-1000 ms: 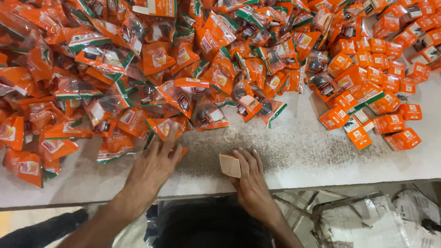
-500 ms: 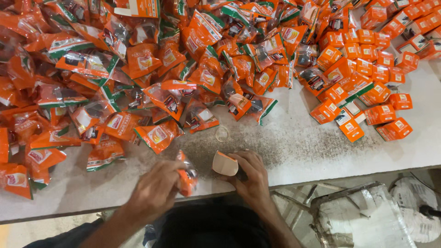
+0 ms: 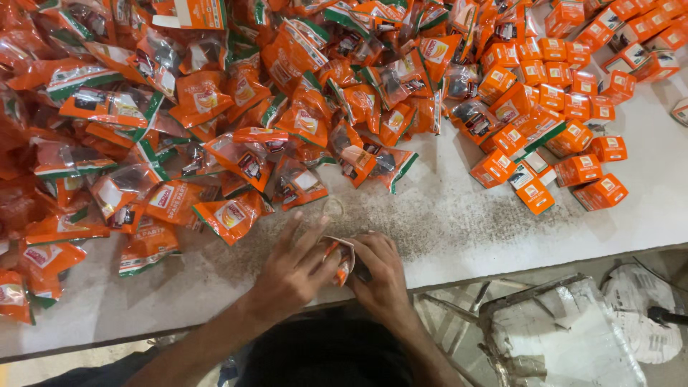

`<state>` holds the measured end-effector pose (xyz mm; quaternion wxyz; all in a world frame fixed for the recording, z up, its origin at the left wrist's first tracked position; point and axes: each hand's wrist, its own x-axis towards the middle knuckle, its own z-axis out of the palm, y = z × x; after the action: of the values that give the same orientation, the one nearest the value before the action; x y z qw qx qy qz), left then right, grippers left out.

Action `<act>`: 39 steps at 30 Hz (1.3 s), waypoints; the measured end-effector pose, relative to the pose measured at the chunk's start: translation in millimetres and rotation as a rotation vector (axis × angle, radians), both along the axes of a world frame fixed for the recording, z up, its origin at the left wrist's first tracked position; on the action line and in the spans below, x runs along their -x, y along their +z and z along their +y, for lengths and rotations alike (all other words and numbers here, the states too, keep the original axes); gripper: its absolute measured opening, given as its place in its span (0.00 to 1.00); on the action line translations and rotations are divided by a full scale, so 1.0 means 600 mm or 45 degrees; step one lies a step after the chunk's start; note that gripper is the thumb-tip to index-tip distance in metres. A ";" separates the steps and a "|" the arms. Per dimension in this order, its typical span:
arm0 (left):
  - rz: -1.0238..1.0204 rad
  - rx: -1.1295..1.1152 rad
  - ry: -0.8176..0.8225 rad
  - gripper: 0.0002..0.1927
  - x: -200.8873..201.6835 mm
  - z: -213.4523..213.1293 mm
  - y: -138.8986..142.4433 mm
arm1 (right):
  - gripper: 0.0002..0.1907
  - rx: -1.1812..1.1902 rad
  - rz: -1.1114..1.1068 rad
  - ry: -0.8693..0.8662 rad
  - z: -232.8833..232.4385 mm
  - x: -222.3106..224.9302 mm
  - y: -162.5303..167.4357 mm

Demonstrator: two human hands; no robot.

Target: The person repeatedly picks small orange packets from a pile, places them into small orange-and-white boxes, folds the flaps to close each box, and sets the closed boxes aside. A second person briefly appears and also handles boxes on the same table.

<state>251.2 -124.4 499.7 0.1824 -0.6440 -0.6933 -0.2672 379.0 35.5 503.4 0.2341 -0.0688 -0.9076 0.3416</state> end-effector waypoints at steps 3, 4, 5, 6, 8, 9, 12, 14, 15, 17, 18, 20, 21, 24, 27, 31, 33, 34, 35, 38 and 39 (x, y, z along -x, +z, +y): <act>-0.122 -0.098 0.156 0.13 -0.014 0.020 0.006 | 0.32 -0.002 -0.002 -0.006 0.000 0.001 -0.006; -0.202 -0.123 0.242 0.12 -0.020 0.024 0.007 | 0.33 -0.002 0.004 -0.014 0.000 0.001 -0.008; -0.283 -0.144 0.330 0.11 -0.025 0.027 0.008 | 0.34 -0.009 0.022 -0.019 -0.001 0.000 -0.011; -0.531 -0.102 0.317 0.12 -0.029 0.029 0.007 | 0.34 -0.016 0.038 -0.024 -0.002 -0.001 -0.014; -1.018 -0.032 0.300 0.14 -0.032 0.032 0.002 | 0.35 -0.030 0.047 -0.013 -0.001 -0.003 -0.021; -1.121 -0.066 0.318 0.20 -0.028 0.033 -0.004 | 0.35 -0.035 0.039 -0.010 0.001 -0.003 -0.025; -1.361 -0.018 0.343 0.26 -0.014 0.039 -0.029 | 0.36 -0.033 0.030 -0.030 -0.008 -0.012 -0.038; -1.360 0.182 0.310 0.13 0.000 0.045 -0.050 | 0.36 -0.006 0.115 -0.068 -0.014 -0.011 -0.046; -1.321 0.147 0.332 0.12 0.002 0.047 -0.059 | 0.35 0.024 0.183 -0.089 -0.017 -0.011 -0.049; -1.245 0.077 0.371 0.12 0.000 0.057 -0.076 | 0.34 -0.011 0.254 -0.060 -0.014 -0.011 -0.049; -1.184 0.060 0.346 0.13 -0.002 0.059 -0.081 | 0.33 -0.078 0.261 -0.021 -0.012 -0.009 -0.047; -1.077 0.046 0.288 0.15 -0.004 0.058 -0.084 | 0.33 -0.191 0.239 -0.004 -0.011 -0.011 -0.038; -1.038 0.034 0.271 0.19 -0.004 0.052 -0.082 | 0.33 -0.244 0.218 -0.016 -0.015 -0.011 -0.033; -1.407 0.050 0.026 0.25 0.015 0.029 -0.069 | 0.32 -0.296 0.179 -0.013 -0.017 -0.006 -0.016; -2.292 0.189 -0.355 0.20 0.048 0.007 -0.060 | 0.31 -0.317 0.159 0.013 -0.018 -0.007 -0.001; -2.221 0.228 -0.110 0.12 0.052 0.033 -0.075 | 0.31 -0.347 0.160 -0.005 -0.021 -0.006 0.005; -2.039 0.220 0.003 0.10 0.035 0.045 -0.081 | 0.28 -0.327 0.155 -0.025 -0.021 -0.005 0.003; -1.875 0.198 0.063 0.09 0.027 0.048 -0.081 | 0.27 -0.316 0.156 -0.039 -0.021 -0.004 0.000; -1.703 0.173 0.122 0.09 0.022 0.051 -0.078 | 0.26 -0.298 0.165 -0.039 -0.020 -0.003 -0.003; -0.852 -0.301 -0.075 0.15 0.002 0.034 -0.054 | 0.23 -0.216 0.173 -0.049 -0.018 -0.007 -0.015; -0.861 -0.294 -0.149 0.14 0.003 0.031 -0.045 | 0.23 -0.182 0.167 -0.058 -0.016 -0.009 -0.021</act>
<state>249.2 -105.6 472.9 -0.0012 -0.5331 -0.6415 -0.5516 384.4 26.0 490.8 0.3050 -0.0503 -0.9106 0.2744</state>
